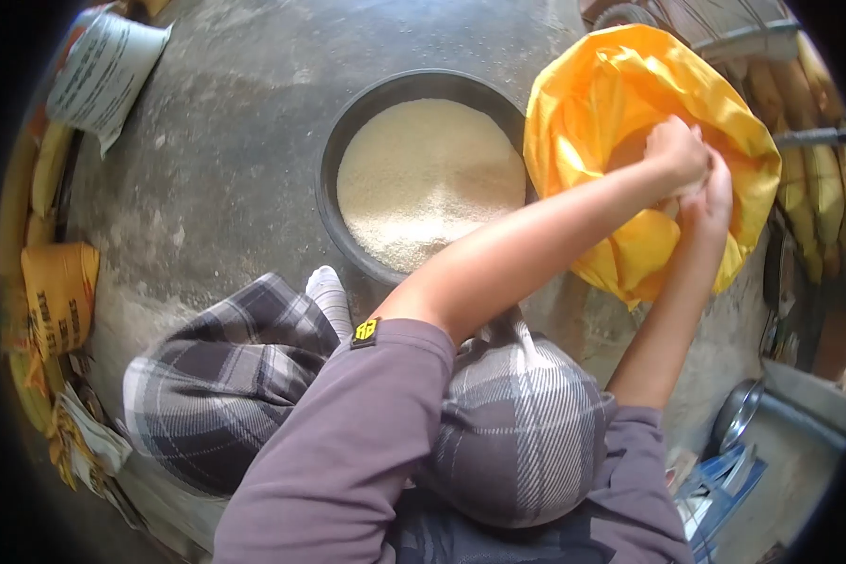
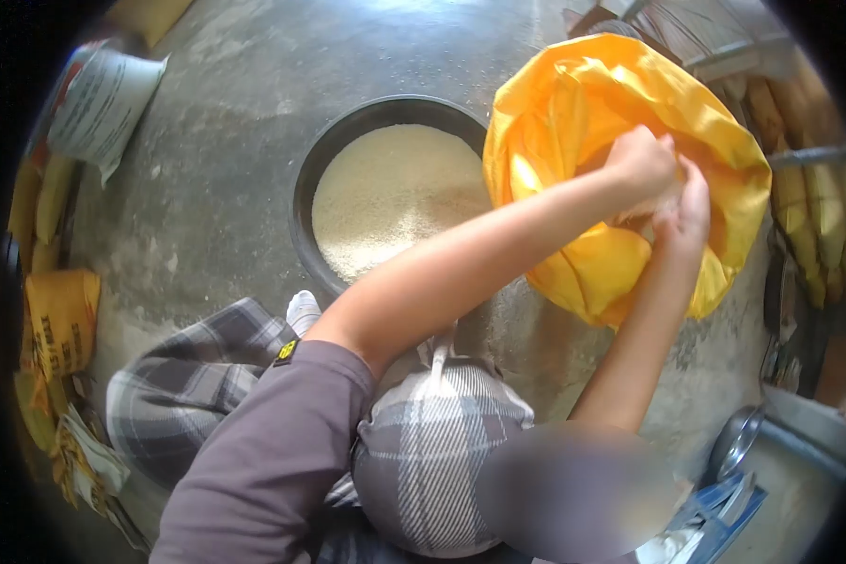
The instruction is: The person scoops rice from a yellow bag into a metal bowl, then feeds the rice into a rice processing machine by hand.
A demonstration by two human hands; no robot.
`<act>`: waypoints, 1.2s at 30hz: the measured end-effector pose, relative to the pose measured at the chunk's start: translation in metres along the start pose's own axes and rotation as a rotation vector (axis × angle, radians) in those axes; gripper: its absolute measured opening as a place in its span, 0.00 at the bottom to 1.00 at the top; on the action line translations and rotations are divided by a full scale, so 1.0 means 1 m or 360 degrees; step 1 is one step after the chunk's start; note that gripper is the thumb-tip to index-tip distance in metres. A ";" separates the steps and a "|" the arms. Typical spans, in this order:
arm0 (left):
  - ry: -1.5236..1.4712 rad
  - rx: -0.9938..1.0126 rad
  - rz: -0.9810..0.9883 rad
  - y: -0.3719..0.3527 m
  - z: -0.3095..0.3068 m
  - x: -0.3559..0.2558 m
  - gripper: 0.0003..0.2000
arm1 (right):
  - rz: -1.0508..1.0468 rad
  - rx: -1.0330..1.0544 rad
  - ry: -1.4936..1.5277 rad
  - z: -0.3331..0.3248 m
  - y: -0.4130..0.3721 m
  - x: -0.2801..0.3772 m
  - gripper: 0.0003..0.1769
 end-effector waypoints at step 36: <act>-0.1927 -0.0918 0.0146 -0.071 -0.240 0.254 0.18 | 0.0254 0.0354 0.0585 0.172 -0.113 -0.307 0.20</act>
Point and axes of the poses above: each hand's wrist, its own y-axis towards the middle knuckle, its own z-axis out of the palm, x = y × z, the point moved 10 cm from there along y, towards the middle knuckle, and after that the axes turned 7 degrees about -z, right-handed, at the moved point
